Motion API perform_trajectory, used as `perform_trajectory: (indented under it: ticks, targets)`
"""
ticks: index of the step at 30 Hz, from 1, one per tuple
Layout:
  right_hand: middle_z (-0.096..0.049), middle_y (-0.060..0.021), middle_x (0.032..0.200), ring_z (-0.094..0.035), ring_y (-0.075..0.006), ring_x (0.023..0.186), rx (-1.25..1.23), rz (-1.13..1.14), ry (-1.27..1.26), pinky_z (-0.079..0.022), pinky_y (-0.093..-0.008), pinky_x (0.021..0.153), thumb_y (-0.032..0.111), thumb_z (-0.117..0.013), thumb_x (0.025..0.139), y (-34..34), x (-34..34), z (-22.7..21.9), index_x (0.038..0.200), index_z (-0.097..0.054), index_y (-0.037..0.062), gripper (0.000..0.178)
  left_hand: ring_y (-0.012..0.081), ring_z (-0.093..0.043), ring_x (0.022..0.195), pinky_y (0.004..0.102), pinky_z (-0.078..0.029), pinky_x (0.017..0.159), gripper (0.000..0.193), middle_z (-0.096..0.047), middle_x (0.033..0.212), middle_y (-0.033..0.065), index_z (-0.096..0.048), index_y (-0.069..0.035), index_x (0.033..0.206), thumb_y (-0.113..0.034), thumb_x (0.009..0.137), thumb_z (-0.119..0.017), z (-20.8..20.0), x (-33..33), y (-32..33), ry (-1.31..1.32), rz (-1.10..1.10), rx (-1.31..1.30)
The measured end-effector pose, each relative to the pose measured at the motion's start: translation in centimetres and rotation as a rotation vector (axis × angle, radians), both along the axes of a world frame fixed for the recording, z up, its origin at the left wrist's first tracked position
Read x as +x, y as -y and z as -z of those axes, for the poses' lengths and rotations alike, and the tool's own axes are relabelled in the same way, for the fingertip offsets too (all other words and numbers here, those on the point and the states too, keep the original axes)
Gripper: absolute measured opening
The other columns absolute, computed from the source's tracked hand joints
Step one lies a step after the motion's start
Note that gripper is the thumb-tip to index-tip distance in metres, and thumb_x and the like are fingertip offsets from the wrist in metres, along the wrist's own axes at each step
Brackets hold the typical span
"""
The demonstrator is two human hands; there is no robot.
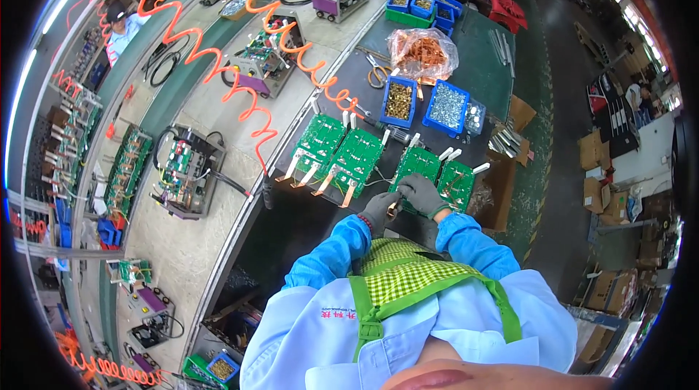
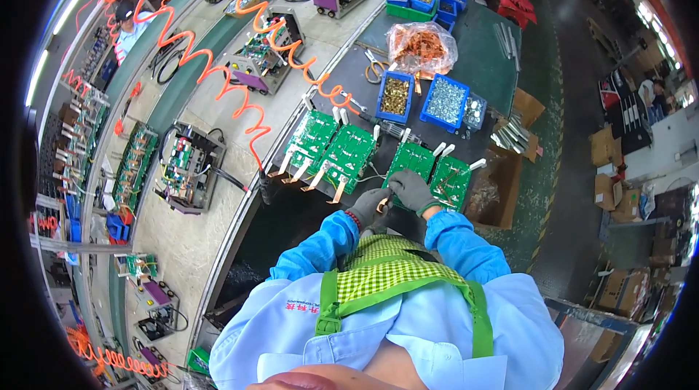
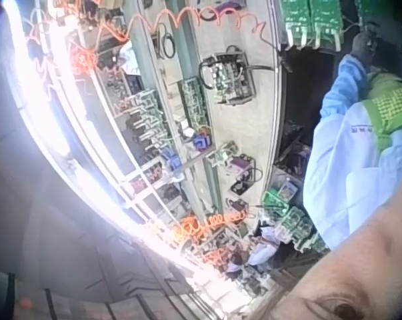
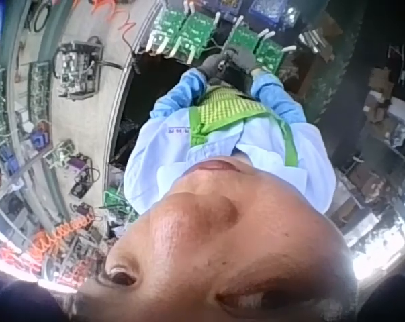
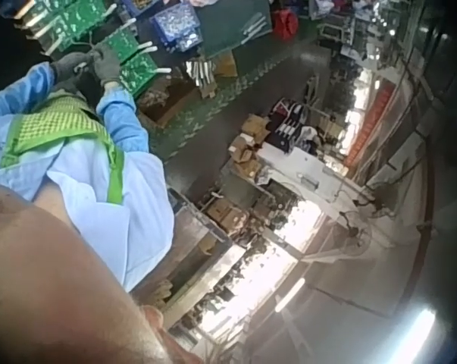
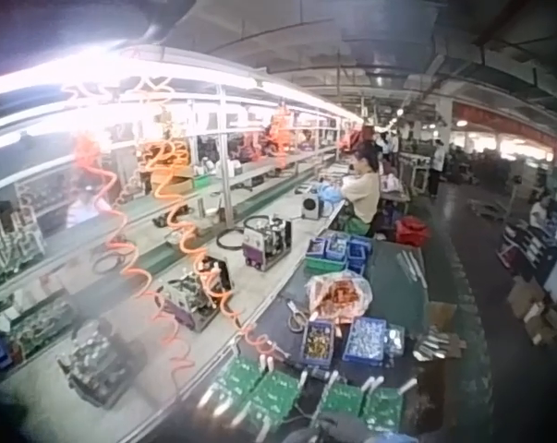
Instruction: Assembling components onto circuit boards using an electric screwdriver on an assembly line.
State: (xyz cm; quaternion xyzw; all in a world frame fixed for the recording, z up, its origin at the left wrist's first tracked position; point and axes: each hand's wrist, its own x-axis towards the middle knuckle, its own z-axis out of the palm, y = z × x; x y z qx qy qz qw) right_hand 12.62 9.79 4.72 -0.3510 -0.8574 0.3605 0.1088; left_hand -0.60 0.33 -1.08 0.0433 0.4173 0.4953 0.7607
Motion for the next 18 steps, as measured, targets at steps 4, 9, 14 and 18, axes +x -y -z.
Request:
perform_trajectory:
  ticks: [4, 9, 14, 18]
  targets:
    - [-0.06, -0.0113, 0.093, -0.055, -0.0306, 0.092, 0.167, -0.047, -0.029, -0.046, -0.041, 0.078, 0.025, -0.053, 0.084, 1.7, 1.0, 0.7, 0.092, -0.062, 0.0099, 0.019, 0.0092, -0.054, 0.067, 0.0173, -0.042, 0.05, 0.016, -0.053, 0.079, 0.0031, -0.056, -0.006, 0.093, -0.02, 0.085, -0.056, 0.8, 0.2, 0.4, -0.208, 0.078, 0.14]
    - [-0.06, -0.0118, 0.093, -0.057, -0.0302, 0.088, 0.144, 0.02, 0.066, -0.048, -0.0395, 0.076, 0.023, -0.055, 0.084, 2.1, 0.4, 0.4, 0.093, -0.064, 0.0098, 0.018, 0.0092, -0.054, 0.068, 0.0177, -0.042, 0.051, 0.015, -0.054, 0.082, 0.0023, -0.056, -0.008, 0.095, -0.019, 0.086, -0.054, 1.6, 0.4, 0.4, -0.217, 0.045, 0.126]
    - [-0.058, -0.012, 0.097, -0.058, -0.0313, 0.087, 0.118, 0.005, 0.112, -0.048, -0.0414, 0.075, 0.027, -0.052, 0.085, 1.4, 0.6, 0.7, 0.093, -0.062, 0.0119, 0.02, 0.0103, -0.055, 0.067, 0.02, -0.044, 0.052, 0.011, -0.052, 0.078, 0.0039, -0.058, -0.006, 0.086, -0.016, 0.082, -0.059, 1.2, 0.2, 0.4, -0.374, 0.105, 0.233]
    - [-0.058, -0.0123, 0.092, -0.057, -0.0321, 0.087, 0.131, 0.08, 0.093, -0.046, -0.0425, 0.075, 0.025, -0.051, 0.085, 2.0, -0.4, 0.7, 0.098, -0.06, 0.0124, 0.02, 0.0121, -0.056, 0.068, 0.0215, -0.045, 0.052, 0.008, -0.052, 0.076, 0.0057, -0.058, -0.005, 0.087, -0.012, 0.084, -0.055, 4.3, -0.6, 0.9, -1.29, 0.24, 0.822]
